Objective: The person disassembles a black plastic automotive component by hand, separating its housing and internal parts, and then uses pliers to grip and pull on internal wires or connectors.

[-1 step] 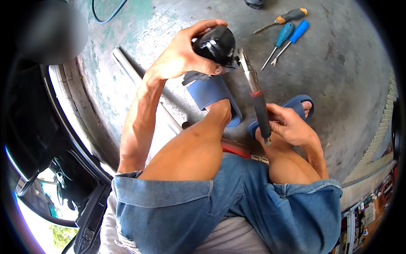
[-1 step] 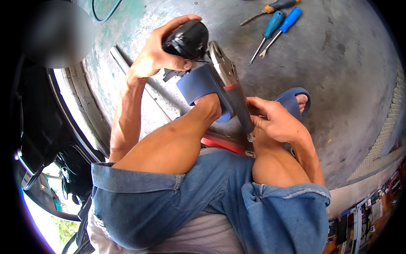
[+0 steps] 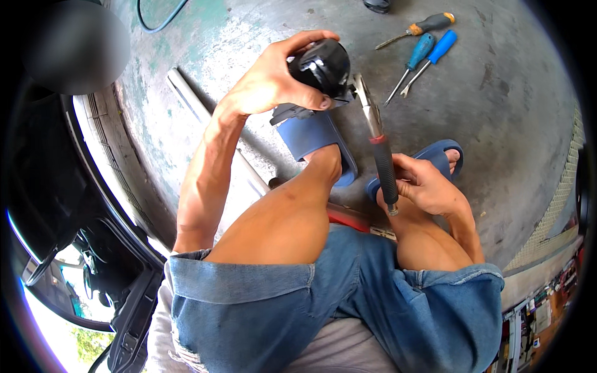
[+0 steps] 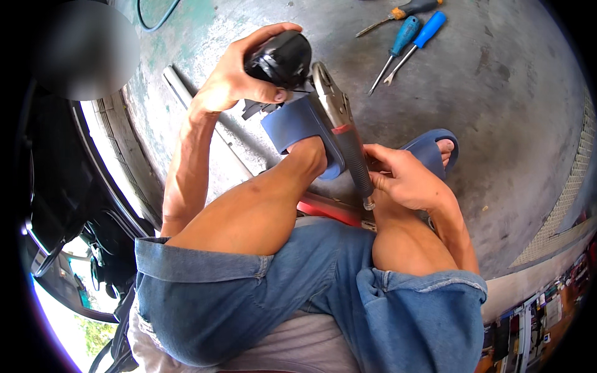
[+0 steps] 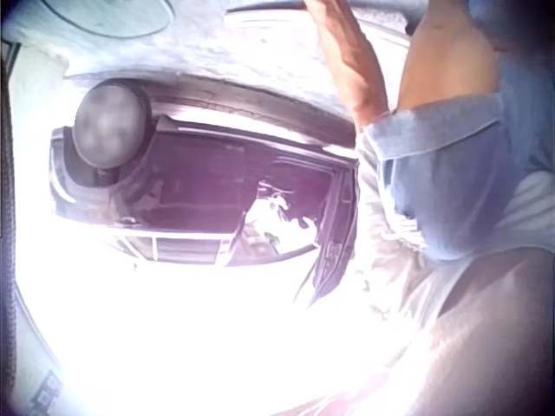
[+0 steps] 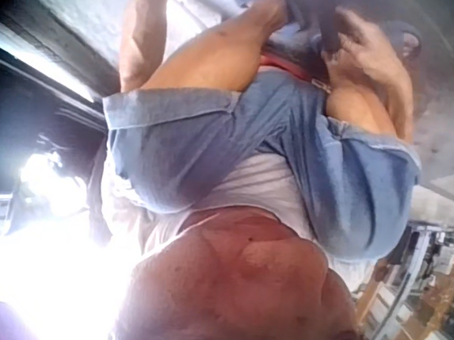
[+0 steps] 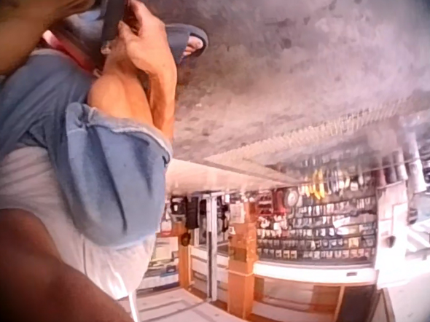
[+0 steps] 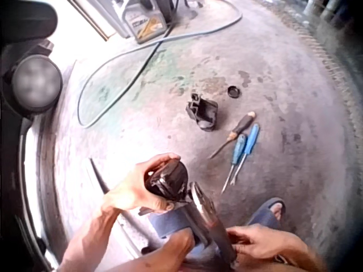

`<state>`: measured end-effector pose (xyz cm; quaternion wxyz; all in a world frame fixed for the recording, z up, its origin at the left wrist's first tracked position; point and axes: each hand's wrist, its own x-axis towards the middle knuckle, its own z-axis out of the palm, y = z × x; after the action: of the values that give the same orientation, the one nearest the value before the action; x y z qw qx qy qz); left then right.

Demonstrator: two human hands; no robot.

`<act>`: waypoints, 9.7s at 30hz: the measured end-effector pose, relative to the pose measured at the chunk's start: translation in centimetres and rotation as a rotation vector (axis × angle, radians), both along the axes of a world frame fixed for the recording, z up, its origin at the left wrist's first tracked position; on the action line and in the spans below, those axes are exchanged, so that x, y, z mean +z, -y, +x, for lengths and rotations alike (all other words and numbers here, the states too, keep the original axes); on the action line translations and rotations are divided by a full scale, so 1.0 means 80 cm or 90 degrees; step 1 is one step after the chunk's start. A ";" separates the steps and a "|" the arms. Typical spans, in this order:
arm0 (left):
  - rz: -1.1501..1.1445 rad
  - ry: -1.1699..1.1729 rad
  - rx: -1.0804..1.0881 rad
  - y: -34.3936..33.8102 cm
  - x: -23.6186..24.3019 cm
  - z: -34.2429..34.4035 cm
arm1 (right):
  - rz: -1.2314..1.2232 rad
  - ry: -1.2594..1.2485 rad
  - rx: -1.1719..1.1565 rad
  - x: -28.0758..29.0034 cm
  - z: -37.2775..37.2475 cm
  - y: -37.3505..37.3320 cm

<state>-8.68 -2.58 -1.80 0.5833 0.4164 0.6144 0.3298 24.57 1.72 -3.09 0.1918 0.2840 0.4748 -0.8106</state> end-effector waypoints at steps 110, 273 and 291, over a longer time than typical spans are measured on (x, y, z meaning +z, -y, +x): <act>0.233 -0.044 -0.058 -0.041 0.040 0.112 | 0.316 -0.198 -0.360 0.067 -0.057 -0.081; 0.030 0.180 -0.055 -0.016 0.026 0.125 | 0.228 -0.304 -0.417 0.022 -0.053 -0.086; -0.056 0.279 -0.076 -0.018 0.025 0.127 | 0.157 -0.258 -0.337 0.009 -0.052 -0.098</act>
<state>1.46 -1.15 0.17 0.7390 0.3442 0.4613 0.3502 20.43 9.56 -2.40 -0.1587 0.2513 0.5078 -0.8086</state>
